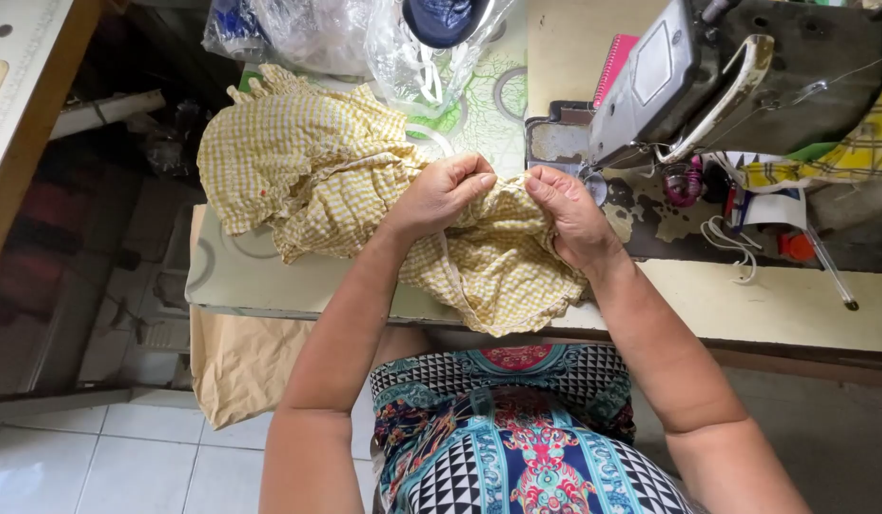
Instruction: A person uses thread snips to trim excess threads from a yellow checkered garment on a sewing table.
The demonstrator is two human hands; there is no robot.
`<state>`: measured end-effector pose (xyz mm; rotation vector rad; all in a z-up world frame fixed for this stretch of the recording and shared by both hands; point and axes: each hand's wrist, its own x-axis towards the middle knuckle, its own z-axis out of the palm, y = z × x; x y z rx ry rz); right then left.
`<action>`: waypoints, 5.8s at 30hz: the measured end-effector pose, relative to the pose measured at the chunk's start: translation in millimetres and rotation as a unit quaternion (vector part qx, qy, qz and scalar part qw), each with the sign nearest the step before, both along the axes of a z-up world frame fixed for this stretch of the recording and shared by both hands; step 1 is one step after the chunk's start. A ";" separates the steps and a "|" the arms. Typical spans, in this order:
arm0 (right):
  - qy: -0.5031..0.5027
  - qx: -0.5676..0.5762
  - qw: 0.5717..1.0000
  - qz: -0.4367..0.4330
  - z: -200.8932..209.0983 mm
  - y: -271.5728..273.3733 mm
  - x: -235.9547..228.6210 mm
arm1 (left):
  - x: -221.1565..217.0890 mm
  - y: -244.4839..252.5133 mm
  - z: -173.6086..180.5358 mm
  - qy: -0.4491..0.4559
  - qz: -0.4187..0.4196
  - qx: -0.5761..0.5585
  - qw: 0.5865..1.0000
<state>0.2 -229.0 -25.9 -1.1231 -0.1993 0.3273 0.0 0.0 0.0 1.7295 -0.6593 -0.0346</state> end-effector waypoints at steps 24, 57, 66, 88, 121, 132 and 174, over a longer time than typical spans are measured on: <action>-0.225 -0.127 0.959 -0.120 -5.8 14.2 -9.6 | 11.7 2.8 -19.4 -0.035 0.038 0.106 0.993; -0.270 -0.143 0.947 -0.103 -17.8 9.3 -10.9 | 51.3 -408.7 -32.5 -0.167 0.100 0.349 0.917; -0.268 -0.141 0.949 -0.093 -22.5 9.4 -5.0 | 36.7 -396.4 -17.6 -0.163 0.129 0.454 0.867; -0.089 -0.037 0.994 -0.060 -3.3 31.9 37.6 | -68.9 -30.9 10.0 0.199 0.071 -0.244 0.946; -0.042 0.003 0.995 -0.088 -12.9 28.0 44.1 | -60.0 -31.5 23.0 -0.069 0.251 0.020 0.965; -0.061 -0.004 0.995 -0.085 -7.3 28.0 40.3 | -61.0 -32.3 23.7 -0.059 0.253 0.012 0.966; -0.174 -0.073 0.967 -0.173 13.6 37.6 21.0 | -65.5 -36.6 24.5 -0.074 0.278 0.032 0.957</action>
